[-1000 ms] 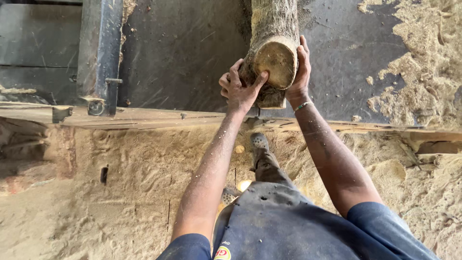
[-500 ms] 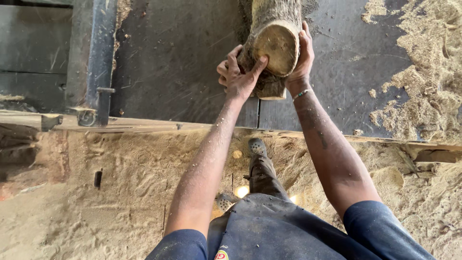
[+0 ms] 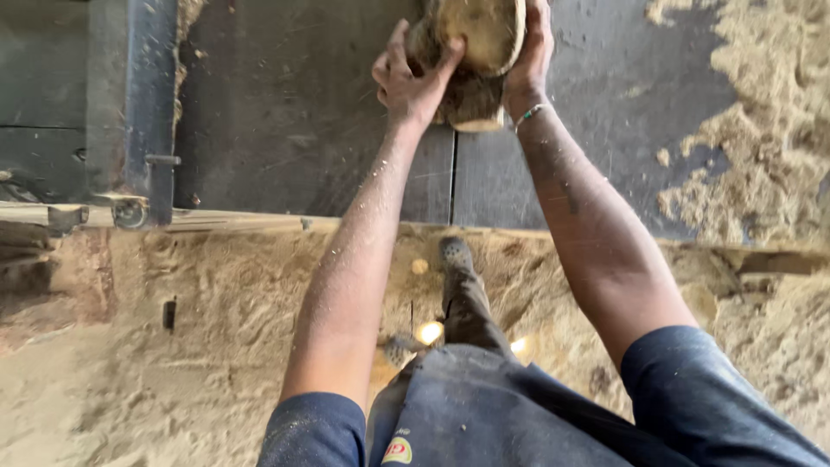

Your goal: The person feeds multiple small branches and a larger log into a vertical bandsaw, guiding them with both hands to cut them into smaller pieces. The cut pieces fall away from the blade as the person continues processing the wood.

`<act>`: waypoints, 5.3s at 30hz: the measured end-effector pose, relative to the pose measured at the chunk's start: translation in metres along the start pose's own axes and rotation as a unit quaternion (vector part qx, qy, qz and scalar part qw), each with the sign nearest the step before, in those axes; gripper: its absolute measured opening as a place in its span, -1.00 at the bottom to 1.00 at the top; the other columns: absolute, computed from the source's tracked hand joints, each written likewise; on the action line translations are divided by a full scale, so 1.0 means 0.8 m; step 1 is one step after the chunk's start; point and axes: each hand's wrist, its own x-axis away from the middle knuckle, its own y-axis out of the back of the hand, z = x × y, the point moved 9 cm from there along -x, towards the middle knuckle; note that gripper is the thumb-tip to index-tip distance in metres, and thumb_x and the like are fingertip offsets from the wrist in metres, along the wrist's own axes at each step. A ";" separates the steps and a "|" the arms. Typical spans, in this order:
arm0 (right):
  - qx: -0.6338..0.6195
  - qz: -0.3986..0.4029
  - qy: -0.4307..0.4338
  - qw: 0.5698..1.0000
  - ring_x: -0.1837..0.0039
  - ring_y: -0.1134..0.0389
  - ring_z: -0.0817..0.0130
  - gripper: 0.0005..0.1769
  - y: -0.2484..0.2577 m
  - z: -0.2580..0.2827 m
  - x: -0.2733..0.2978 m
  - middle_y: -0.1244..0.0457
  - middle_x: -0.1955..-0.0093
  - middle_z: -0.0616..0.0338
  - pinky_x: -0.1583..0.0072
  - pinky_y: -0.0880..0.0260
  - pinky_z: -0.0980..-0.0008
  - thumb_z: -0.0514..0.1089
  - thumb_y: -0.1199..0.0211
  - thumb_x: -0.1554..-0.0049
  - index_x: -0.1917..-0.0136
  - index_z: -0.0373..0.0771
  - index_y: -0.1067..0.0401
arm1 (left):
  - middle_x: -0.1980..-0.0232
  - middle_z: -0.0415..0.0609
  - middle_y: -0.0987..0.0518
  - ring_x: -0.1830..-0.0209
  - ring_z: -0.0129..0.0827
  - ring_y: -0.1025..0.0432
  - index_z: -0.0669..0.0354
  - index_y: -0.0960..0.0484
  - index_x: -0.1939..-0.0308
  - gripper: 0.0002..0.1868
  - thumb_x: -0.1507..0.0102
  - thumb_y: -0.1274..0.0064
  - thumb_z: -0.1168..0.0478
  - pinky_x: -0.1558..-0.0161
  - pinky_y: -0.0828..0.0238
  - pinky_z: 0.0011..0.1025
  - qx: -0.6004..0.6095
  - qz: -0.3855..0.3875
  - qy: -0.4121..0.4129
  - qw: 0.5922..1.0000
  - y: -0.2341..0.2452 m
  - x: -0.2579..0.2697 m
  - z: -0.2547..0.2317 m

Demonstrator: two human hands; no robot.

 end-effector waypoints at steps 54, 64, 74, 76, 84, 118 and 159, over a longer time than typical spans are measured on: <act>0.249 0.154 -0.021 0.956 -0.66 -0.13 0.20 -0.17 0.057 -0.013 -0.115 -0.06 -0.68 0.01 -0.63 -0.12 0.24 -0.41 -0.01 -0.11 -0.65 -0.11 -0.18 | -0.59 0.10 -0.20 -0.56 -0.15 -0.15 -0.02 0.08 -0.63 0.01 -0.34 -0.27 -0.12 -0.53 -0.02 -0.09 0.211 0.007 -0.027 0.977 -0.016 -0.167 0.031; 0.366 0.077 0.009 0.927 0.16 -0.34 0.41 -0.62 0.103 0.080 0.011 -0.38 0.21 0.14 0.01 -0.44 0.44 -0.40 0.20 0.03 0.29 -0.26 -0.48 | 0.41 -0.21 -0.54 0.43 -0.60 -0.32 0.17 -0.56 0.37 -0.80 -0.24 0.09 0.50 0.34 -0.27 -0.53 0.138 -0.181 -0.167 0.959 0.029 -0.010 0.083; 0.240 -0.087 -0.086 0.963 0.22 -0.34 0.44 -0.60 0.221 0.187 0.139 -0.39 0.25 0.09 0.12 -0.40 0.48 -0.54 0.07 0.03 0.27 -0.24 -0.55 | 0.32 -0.16 -0.59 0.32 -0.54 -0.43 0.20 -0.55 0.34 -0.73 -0.17 0.18 0.61 0.24 -0.42 -0.53 0.094 -0.134 -0.142 0.976 0.038 0.133 0.068; 0.273 -0.138 -0.068 0.950 0.26 -0.33 0.46 -0.62 0.252 0.224 0.140 -0.37 0.29 0.11 0.14 -0.39 0.49 -0.53 0.06 0.04 0.30 -0.22 -0.53 | 0.30 -0.17 -0.60 0.34 -0.54 -0.43 0.19 -0.55 0.34 -0.73 -0.17 0.17 0.60 0.27 -0.43 -0.54 0.080 -0.104 -0.109 0.985 0.035 0.147 0.073; 0.490 -0.101 0.161 0.851 0.16 -0.31 0.50 -0.76 0.259 0.383 0.092 -0.35 0.16 0.18 0.06 -0.42 0.49 -0.49 -0.15 -0.12 0.14 -0.19 -0.50 | 0.23 -0.11 -0.55 0.35 -0.52 -0.36 0.20 -0.56 0.30 -0.78 -0.16 0.08 0.57 0.28 -0.39 -0.51 0.075 -0.056 -0.067 0.993 0.027 0.186 0.085; 0.833 0.220 -0.230 0.453 -0.38 -0.20 -0.08 0.09 0.355 0.284 0.265 -0.13 -0.49 0.10 -0.51 -0.16 -0.12 0.34 -0.22 0.09 -0.64 0.17 0.05 | 0.11 0.03 -0.48 0.14 -0.29 -0.38 0.22 -0.55 0.01 -0.50 -0.21 -0.19 -0.11 0.13 -0.44 -0.29 -0.075 0.269 -0.226 0.933 -0.226 0.366 -0.086; 0.439 0.137 -0.441 0.771 -0.47 -0.26 0.02 0.00 0.158 0.195 0.775 -0.16 -0.55 -0.03 -0.39 -0.28 -0.20 0.41 -0.28 0.05 -0.58 0.11 -0.15 | -0.35 0.22 -0.50 -0.28 -0.03 -0.49 0.14 0.07 -0.60 0.08 -0.17 -0.14 -0.18 -0.28 -0.46 -0.25 0.215 0.104 0.206 0.949 0.060 0.750 0.170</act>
